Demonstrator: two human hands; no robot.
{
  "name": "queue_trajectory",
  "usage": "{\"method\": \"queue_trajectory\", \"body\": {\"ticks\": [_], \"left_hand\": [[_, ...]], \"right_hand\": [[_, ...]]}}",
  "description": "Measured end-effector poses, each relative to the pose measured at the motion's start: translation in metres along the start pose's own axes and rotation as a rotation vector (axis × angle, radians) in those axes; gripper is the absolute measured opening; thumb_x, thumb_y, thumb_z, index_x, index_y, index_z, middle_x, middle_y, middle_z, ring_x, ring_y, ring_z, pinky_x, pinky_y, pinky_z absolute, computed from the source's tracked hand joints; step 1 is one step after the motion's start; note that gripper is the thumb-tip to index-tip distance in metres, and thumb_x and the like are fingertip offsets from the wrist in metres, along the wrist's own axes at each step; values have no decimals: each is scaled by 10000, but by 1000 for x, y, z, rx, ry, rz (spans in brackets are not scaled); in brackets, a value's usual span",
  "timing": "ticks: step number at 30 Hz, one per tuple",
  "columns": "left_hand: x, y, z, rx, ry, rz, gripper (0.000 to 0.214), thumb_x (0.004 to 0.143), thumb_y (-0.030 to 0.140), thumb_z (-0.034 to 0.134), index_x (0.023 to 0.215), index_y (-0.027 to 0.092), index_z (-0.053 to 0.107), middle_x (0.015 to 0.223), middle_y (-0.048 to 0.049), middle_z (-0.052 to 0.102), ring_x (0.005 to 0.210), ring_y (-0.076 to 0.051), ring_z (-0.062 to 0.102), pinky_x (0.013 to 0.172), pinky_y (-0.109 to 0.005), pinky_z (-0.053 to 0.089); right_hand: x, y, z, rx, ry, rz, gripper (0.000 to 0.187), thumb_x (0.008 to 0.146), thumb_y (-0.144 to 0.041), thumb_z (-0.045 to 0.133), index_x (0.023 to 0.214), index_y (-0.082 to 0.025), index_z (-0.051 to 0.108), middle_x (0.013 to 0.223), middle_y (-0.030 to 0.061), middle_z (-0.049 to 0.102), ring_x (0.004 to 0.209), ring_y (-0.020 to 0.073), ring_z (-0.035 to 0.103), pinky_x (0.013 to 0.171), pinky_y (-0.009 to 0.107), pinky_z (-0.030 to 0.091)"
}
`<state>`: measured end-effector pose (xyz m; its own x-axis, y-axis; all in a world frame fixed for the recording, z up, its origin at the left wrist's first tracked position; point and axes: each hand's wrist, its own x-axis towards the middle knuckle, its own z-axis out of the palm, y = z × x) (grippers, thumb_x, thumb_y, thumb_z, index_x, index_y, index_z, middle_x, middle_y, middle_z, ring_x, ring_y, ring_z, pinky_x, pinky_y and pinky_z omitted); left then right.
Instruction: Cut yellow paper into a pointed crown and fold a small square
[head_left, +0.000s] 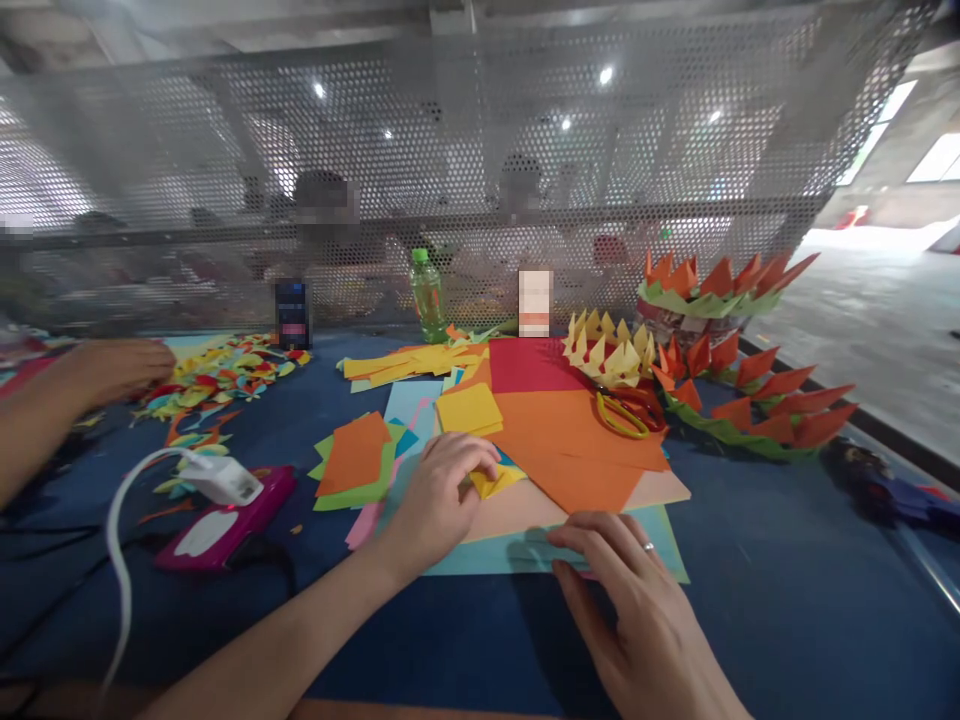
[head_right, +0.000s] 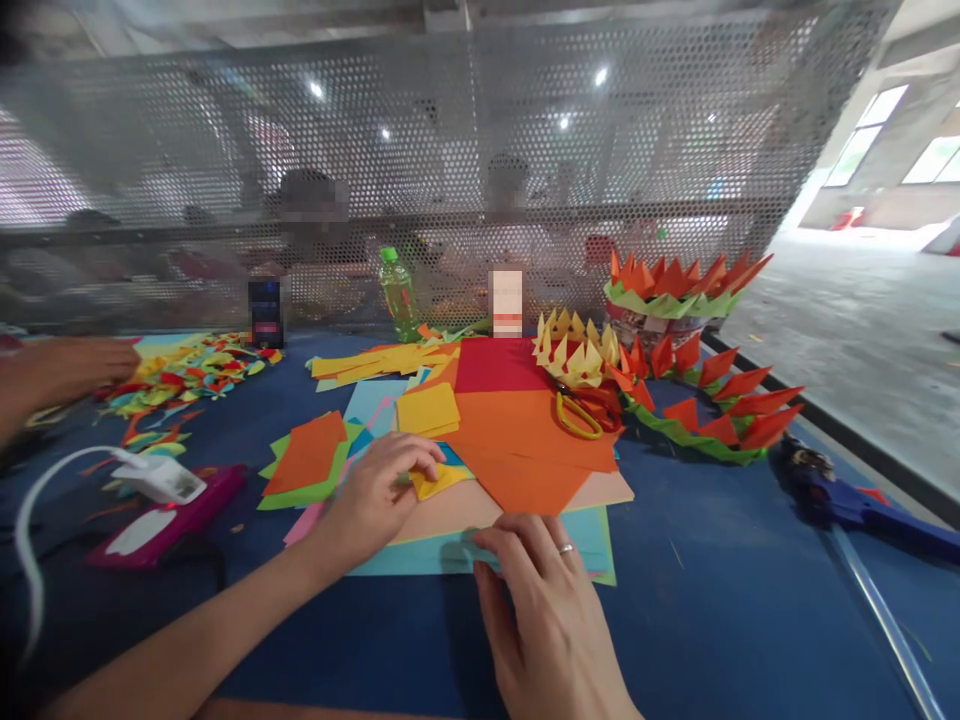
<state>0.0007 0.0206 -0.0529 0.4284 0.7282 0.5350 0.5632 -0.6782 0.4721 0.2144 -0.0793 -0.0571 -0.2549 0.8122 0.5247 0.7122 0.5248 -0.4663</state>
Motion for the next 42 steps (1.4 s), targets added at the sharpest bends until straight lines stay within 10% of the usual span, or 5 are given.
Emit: {"method": "queue_trajectory", "body": {"ticks": [9,19,42], "left_hand": [[0,9,-4,90,1,60,379,689,-72,475,922,219,541,993,-6,656,1000,-181,574,947,-368,398],[-1,-3,2,-77,-72,-291,259,847,232,616,1101,258,569,1144,-26,663,1043,-200,628,920,-333,485],[48,-17,-2,-164,-196,-391,229,802,319,623,968,163,642,895,-62,713,849,-207,657,780,-330,499]], "right_hand": [[-3,3,1,9,-24,-2,221,918,-141,515,1111,-232,574,1033,81,604,939,217,594,779,351,515],[-2,2,1,-10,-9,-32,203,916,-146,516,1086,-226,592,1018,82,619,924,216,612,774,343,532],[-4,2,2,15,-41,-34,207,923,-135,495,1084,-227,585,1040,91,606,937,228,602,750,352,535]]}}
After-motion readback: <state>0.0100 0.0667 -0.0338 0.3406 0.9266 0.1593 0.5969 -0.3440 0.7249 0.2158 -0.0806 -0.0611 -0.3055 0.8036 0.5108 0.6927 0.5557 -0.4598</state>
